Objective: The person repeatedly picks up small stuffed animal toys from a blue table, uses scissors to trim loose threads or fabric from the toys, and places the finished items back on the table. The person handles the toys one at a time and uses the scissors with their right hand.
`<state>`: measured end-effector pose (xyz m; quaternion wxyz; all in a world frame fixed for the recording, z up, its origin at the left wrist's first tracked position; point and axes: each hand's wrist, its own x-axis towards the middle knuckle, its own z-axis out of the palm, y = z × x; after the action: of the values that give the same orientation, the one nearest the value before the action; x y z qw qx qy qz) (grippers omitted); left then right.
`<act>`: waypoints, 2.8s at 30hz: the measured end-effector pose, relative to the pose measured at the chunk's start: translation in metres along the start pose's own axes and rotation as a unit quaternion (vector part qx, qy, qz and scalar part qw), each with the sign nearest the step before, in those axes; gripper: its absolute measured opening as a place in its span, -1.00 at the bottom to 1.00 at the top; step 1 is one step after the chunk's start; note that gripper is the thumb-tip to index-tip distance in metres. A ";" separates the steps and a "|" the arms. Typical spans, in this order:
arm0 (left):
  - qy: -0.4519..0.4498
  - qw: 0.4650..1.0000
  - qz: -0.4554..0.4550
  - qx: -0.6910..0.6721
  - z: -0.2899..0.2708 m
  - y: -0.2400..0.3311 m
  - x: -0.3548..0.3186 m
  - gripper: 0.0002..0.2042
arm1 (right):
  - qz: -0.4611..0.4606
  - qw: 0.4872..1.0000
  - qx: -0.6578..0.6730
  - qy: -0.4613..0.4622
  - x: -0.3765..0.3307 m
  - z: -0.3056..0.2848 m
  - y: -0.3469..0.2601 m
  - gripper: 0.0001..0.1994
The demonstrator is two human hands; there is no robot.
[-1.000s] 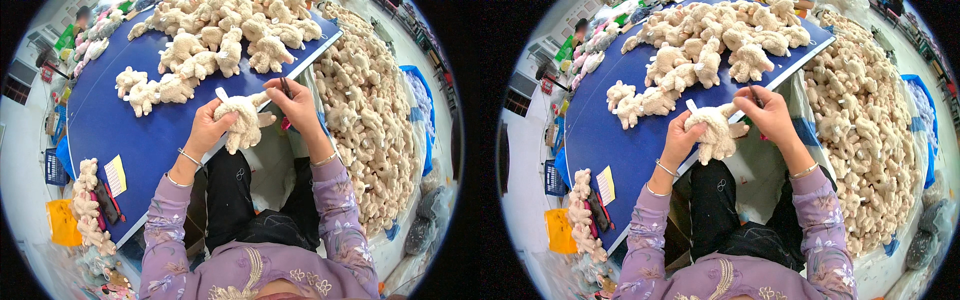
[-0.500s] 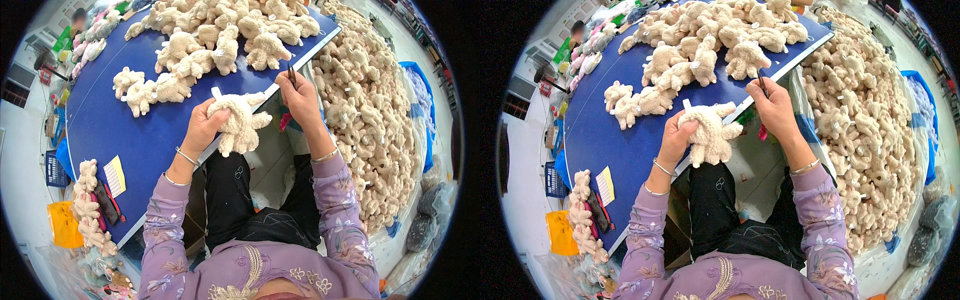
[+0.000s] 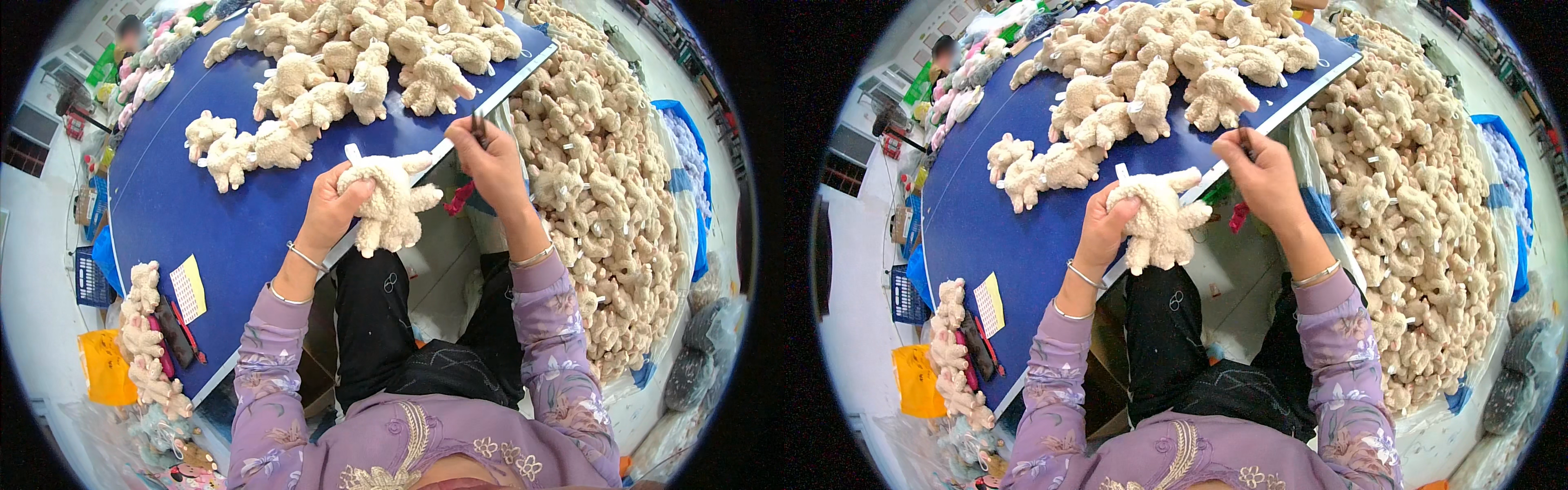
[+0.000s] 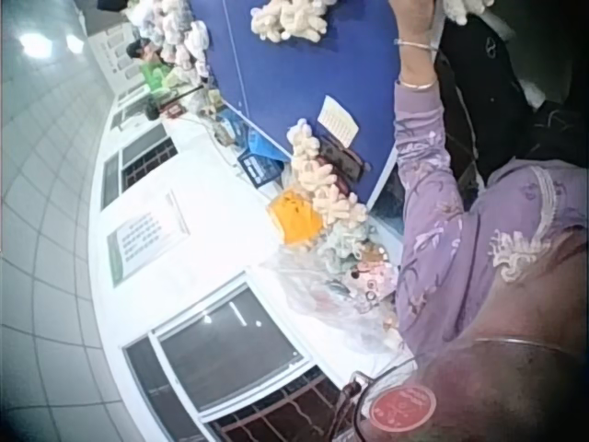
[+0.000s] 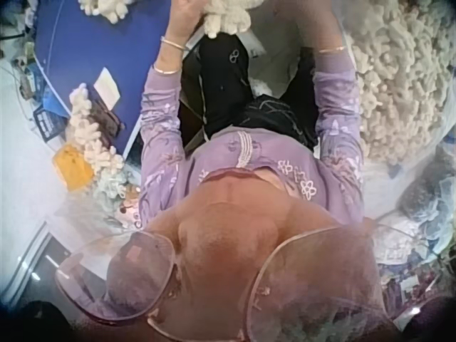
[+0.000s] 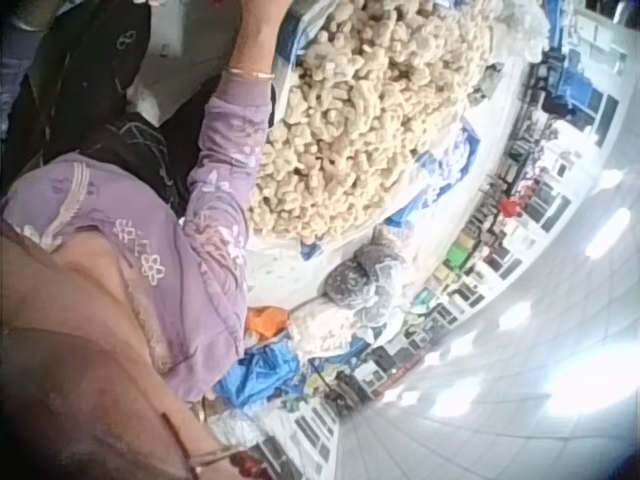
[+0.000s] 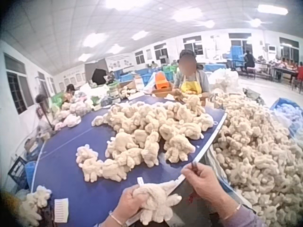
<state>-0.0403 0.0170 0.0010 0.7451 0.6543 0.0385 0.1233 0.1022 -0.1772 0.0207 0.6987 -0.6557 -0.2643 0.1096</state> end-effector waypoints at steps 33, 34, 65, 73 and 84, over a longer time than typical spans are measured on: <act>0.062 0.990 -0.006 -0.125 0.000 0.002 0.005 -0.77 | -0.004 0.996 0.037 -0.080 -0.011 0.009 -0.002 -0.90; 0.076 0.986 -0.009 -0.146 0.001 0.004 0.007 -0.78 | 0.024 0.994 0.086 -0.061 -0.010 0.006 0.001 -0.89; 0.172 0.979 0.038 0.105 -0.001 -0.006 0.011 -0.89 | 0.044 0.993 0.053 -0.096 -0.021 0.042 0.026 -0.72; 0.357 0.836 0.232 0.345 -0.066 0.004 0.025 -0.68 | -0.098 0.893 0.438 0.023 0.007 -0.044 -0.033 -0.50; 0.181 0.949 0.066 0.250 -0.068 0.008 0.020 -0.72 | 0.009 0.994 0.033 -0.101 -0.010 0.018 0.010 -0.79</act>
<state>-0.0368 0.0885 0.0009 0.5287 0.7871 0.1593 0.2750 0.0863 -0.1657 0.0085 0.6887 -0.6199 -0.3244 0.1901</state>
